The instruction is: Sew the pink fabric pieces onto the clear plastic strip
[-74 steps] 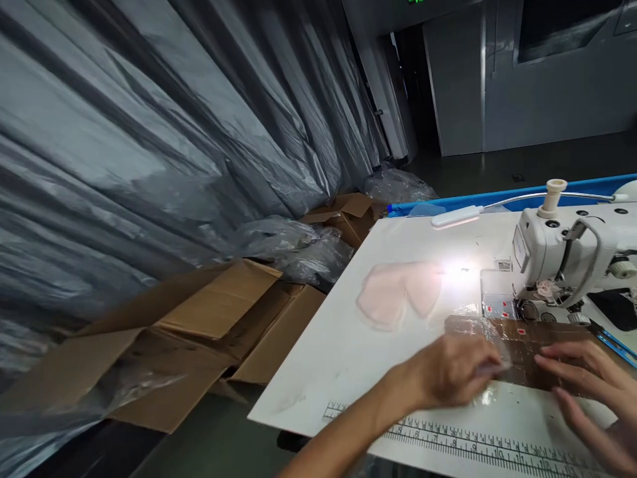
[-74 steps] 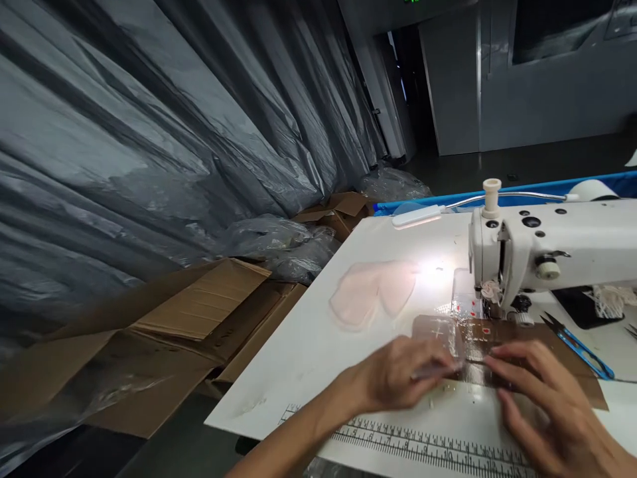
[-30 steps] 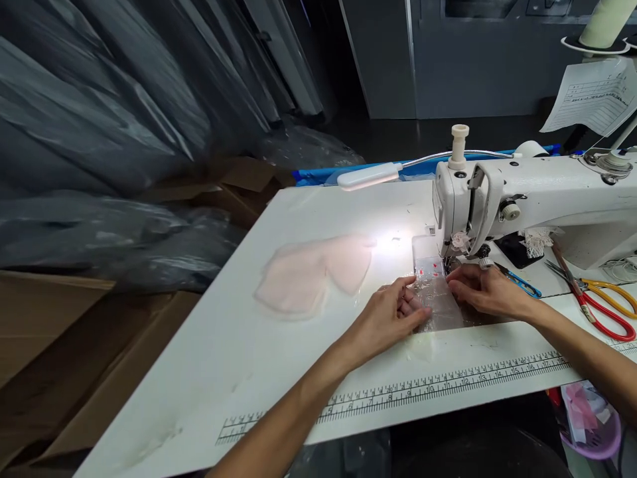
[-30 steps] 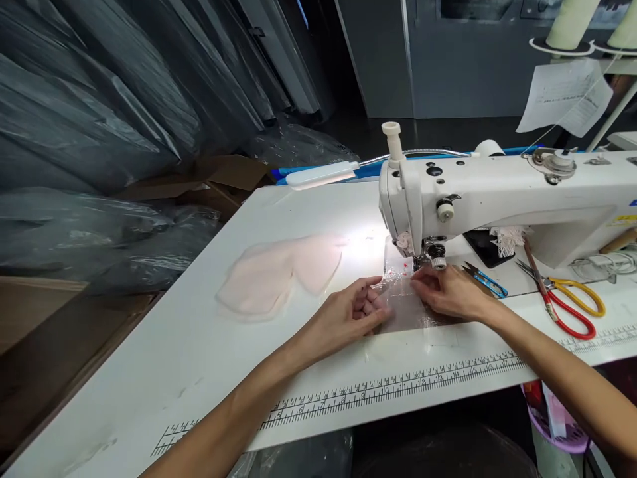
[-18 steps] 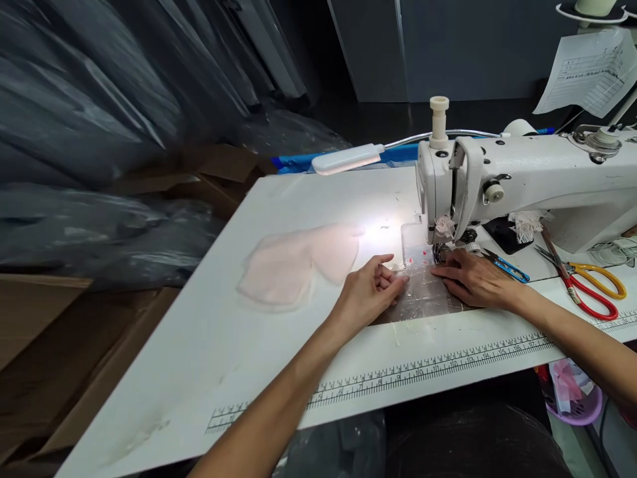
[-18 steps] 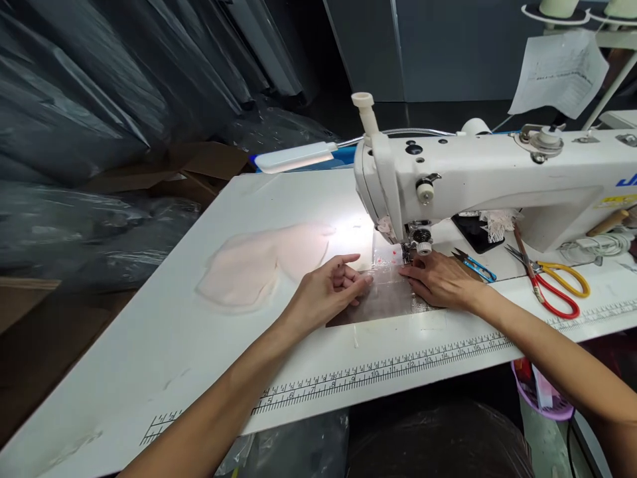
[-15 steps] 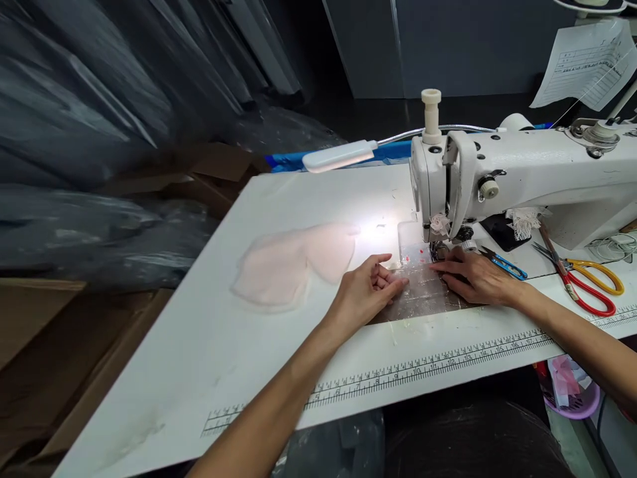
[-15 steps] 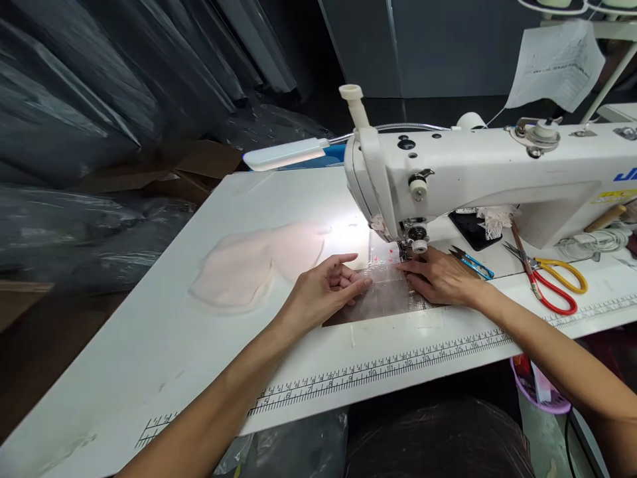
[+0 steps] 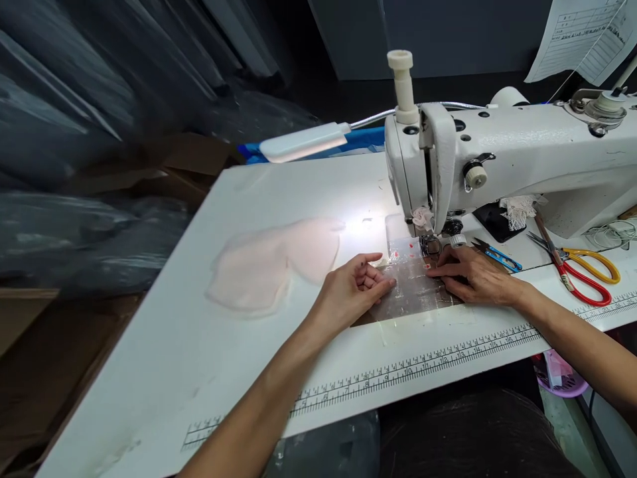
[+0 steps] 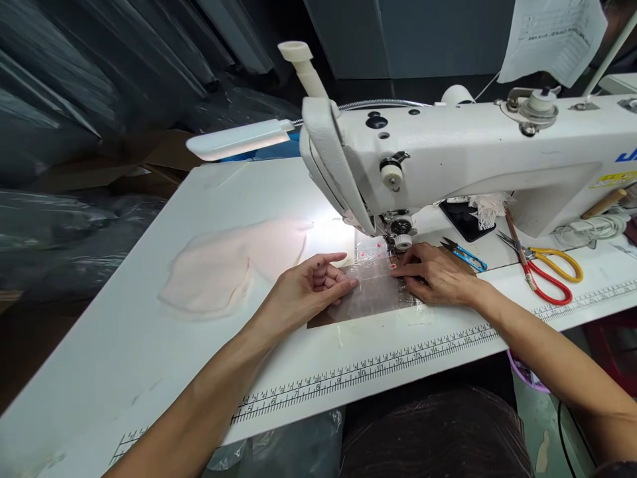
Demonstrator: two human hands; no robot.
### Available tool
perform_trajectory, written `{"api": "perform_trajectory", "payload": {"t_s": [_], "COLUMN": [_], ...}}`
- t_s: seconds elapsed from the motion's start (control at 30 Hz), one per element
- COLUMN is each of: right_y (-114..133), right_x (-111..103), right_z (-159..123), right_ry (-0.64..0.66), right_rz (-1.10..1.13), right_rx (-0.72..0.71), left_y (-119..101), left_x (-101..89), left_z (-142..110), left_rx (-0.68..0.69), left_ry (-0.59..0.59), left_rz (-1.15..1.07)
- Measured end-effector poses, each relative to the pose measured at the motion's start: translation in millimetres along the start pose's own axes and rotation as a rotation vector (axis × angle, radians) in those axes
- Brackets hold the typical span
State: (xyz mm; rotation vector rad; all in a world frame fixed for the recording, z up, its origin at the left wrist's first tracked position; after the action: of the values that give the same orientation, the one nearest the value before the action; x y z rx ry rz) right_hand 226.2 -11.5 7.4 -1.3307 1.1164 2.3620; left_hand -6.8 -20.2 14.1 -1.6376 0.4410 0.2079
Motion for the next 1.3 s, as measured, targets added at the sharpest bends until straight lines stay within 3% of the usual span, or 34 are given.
{"api": "perform_trajectory", "payload": {"t_s": [0.33,0.7,0.8,0.9,1.0,1.07,1.2,1.3], "right_y": [1.5,16.3,15.2,15.1,15.9,15.9,13.9,11.6], "right_x": [-3.8,-8.7,-8.7,-9.2,-8.7,-7.7,-4.8,-2.4], "right_z": [-0.9,-4.6,-4.7,-4.3,-4.2,-4.8,-6.4,-5.2], "right_ry": [0.003,0.167,0.171,0.163,0.142,0.125,0.095,0.057], "right_rz": [0.045,-0.010,-0.017,-0.015,-0.003,-0.007,-0.033,-0.059], "right_rx": [0.015,-0.028,-0.026,-0.024,-0.034,-0.037,-0.038,-0.034], "left_y": [3.3,7.8,2.2,-13.3,-24.2,-25.9,-22.4,-18.4], "left_x": [0.4,-0.4,-4.2,-3.6,11.8,22.4,35.9,38.0], "left_z": [1.1,1.0,-0.7,-3.0,0.0,4.9,16.1,26.0], "left_rx": [-0.001,0.065,0.251,0.661,1.040,1.141,1.110,1.023], "left_ry": [-0.005,0.015,-0.142,-0.338,-0.163,0.006,0.200,0.235], "left_rz": [-0.003,0.061,0.213,0.503,0.713,0.790,0.903,1.008]}}
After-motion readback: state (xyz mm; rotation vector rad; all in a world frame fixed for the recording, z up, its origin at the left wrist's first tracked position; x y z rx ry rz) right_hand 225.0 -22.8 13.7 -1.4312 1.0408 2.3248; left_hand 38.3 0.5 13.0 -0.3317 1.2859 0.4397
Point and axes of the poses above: each hand's wrist, its own z-axis towards the middle knuckle, its own x-axis out of the palm, y = z × x, the point moved 3 cm from there along z, towards the middle knuckle, and after that the axes turned 6 degrees about x, right-handed, at the moved point
